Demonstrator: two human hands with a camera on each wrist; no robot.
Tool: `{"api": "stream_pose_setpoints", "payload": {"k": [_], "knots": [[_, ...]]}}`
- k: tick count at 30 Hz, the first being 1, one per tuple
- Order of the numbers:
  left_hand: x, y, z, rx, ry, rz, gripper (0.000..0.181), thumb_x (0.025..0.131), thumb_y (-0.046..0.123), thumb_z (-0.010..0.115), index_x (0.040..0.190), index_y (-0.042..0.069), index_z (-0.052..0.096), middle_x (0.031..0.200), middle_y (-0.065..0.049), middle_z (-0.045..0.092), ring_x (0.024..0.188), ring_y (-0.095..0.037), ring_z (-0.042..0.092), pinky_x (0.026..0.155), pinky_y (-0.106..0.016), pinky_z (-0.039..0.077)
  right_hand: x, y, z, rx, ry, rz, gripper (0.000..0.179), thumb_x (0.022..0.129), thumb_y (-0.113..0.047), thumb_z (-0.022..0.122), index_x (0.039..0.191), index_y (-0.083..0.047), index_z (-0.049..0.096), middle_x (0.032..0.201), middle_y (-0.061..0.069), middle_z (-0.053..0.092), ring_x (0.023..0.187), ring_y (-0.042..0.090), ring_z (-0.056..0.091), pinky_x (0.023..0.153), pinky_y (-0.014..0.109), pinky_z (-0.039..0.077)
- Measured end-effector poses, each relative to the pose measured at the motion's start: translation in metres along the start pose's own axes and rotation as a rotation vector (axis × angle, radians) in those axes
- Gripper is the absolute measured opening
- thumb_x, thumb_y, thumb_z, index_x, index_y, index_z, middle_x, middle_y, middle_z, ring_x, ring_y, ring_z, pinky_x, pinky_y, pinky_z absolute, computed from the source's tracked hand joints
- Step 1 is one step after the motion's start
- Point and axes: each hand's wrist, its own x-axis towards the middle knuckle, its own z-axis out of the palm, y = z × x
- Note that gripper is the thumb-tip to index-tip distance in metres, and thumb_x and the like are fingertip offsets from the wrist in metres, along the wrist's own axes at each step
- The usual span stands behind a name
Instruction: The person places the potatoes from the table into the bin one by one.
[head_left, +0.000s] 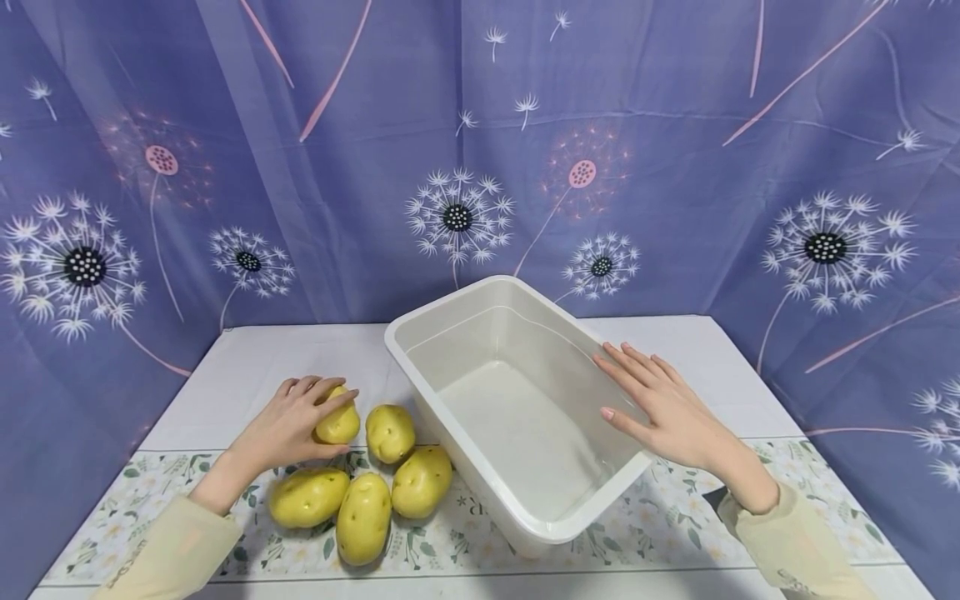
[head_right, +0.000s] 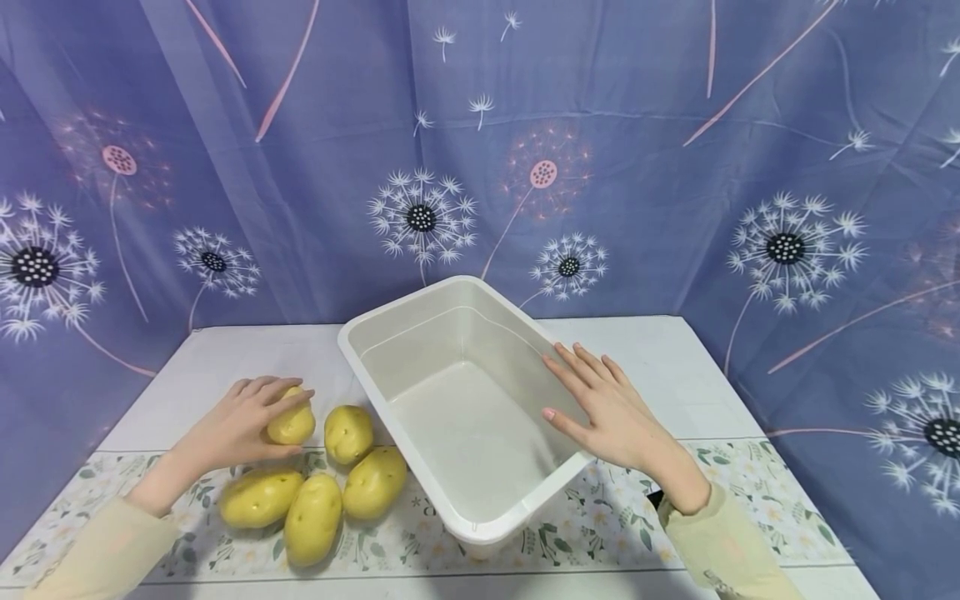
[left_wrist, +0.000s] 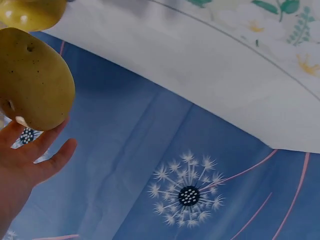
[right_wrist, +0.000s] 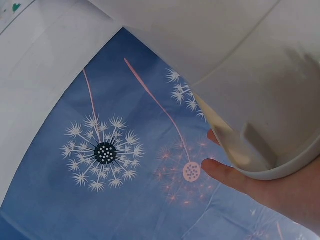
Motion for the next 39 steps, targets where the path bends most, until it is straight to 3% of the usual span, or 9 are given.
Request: {"api": "stream_pose_setpoints", "payload": {"k": [21,31,39], "knots": [[0.016,0.015,-0.033,-0.004,0.107,0.090,0.075,0.058,0.050,0.073,0.122,0.016,0.054,0.119,-0.013,0.053,0.104,-0.032,0.048,0.084,-0.050,0.037,0.000,0.000,0.002,0.005,-0.001,-0.001,0.061,0.087,-0.037,0.052,0.139,-0.016,0.031,0.147,0.008,0.026,0.135,0.032,0.021,0.103,0.055,0.018],[0.027,0.024,-0.051,-0.011,0.164,0.162,0.066,0.074,0.062,0.055,0.121,0.016,0.054,0.119,-0.013,0.053,0.105,-0.034,0.047,0.085,-0.051,0.036,-0.001,-0.001,0.000,0.015,0.004,-0.001,0.060,0.087,-0.036,0.053,0.140,-0.016,0.031,0.147,0.008,0.025,0.135,0.032,0.021,0.103,0.056,0.018],[0.037,0.029,-0.062,-0.006,0.198,0.207,0.073,0.061,0.054,0.071,0.120,0.015,0.055,0.120,-0.014,0.052,0.103,-0.034,0.048,0.086,-0.050,0.037,0.000,-0.001,0.000,0.010,0.002,-0.003,0.061,0.087,-0.036,0.052,0.140,-0.016,0.031,0.147,0.007,0.024,0.135,0.032,0.021,0.103,0.055,0.018]]}}
